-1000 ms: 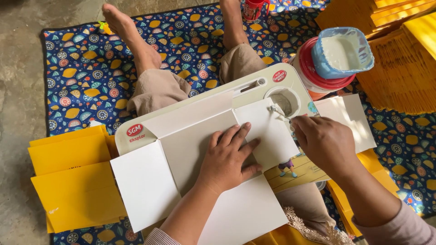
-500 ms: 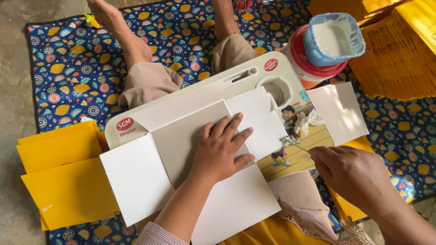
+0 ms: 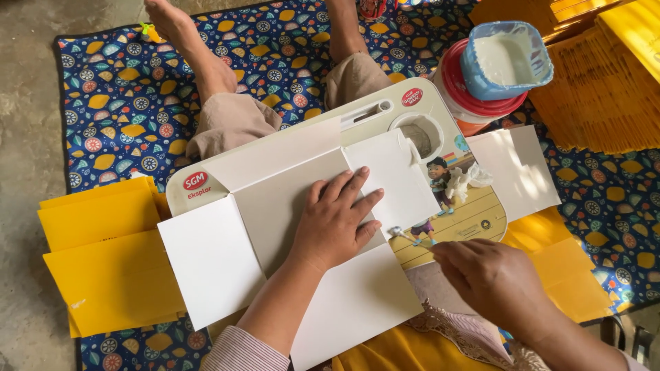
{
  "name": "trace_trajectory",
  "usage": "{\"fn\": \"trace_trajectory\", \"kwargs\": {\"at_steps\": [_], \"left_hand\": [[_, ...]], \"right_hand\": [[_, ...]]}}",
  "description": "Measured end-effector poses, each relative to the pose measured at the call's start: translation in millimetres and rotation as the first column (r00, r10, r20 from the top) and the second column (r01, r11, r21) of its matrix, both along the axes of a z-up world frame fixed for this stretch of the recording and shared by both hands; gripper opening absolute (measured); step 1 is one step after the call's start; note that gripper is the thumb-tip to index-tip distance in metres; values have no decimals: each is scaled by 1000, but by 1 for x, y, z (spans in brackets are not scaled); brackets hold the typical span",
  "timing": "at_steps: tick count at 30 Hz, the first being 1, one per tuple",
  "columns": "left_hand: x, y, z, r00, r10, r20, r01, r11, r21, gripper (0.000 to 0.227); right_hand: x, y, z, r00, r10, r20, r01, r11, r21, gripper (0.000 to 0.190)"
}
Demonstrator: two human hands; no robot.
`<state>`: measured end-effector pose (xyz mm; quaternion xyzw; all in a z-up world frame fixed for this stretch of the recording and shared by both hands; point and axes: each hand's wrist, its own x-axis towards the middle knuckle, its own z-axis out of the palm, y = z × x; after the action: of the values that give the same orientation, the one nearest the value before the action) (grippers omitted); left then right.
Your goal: The person sits on the floor with a children's lap tray and assembles yellow paper envelopes. They fold yellow paper over a white paper insert, apply glue with a stick from a container, press the flap down, wipe excess glue with a tissue, and set finished envelopes on a stack beside them.
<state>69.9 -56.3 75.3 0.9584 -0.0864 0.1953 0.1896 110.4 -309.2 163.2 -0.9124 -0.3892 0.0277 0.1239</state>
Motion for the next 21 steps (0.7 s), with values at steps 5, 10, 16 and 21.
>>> {"fn": "trace_trajectory", "kwargs": {"at_steps": [5,10,16,21], "left_hand": [[0,0,1,1000,-1,22,1,1000,-1,46],[0,0,0,1000,-1,-11,2,1000,6,46],[0,1,-1,1000,-9,0,9,1000,16,46],[0,0,-1,1000,-8,0,8,1000,10,47]], "right_hand": [[-5,7,-3,1000,3,2,-3,1000,23,11],[8,-9,-4,998,-46,53,48,998,-44,13],[19,-28,-1,944,-242,225,287,938,-196,15],[8,-11,-6,992,-89,92,95,994,-59,14]]}}
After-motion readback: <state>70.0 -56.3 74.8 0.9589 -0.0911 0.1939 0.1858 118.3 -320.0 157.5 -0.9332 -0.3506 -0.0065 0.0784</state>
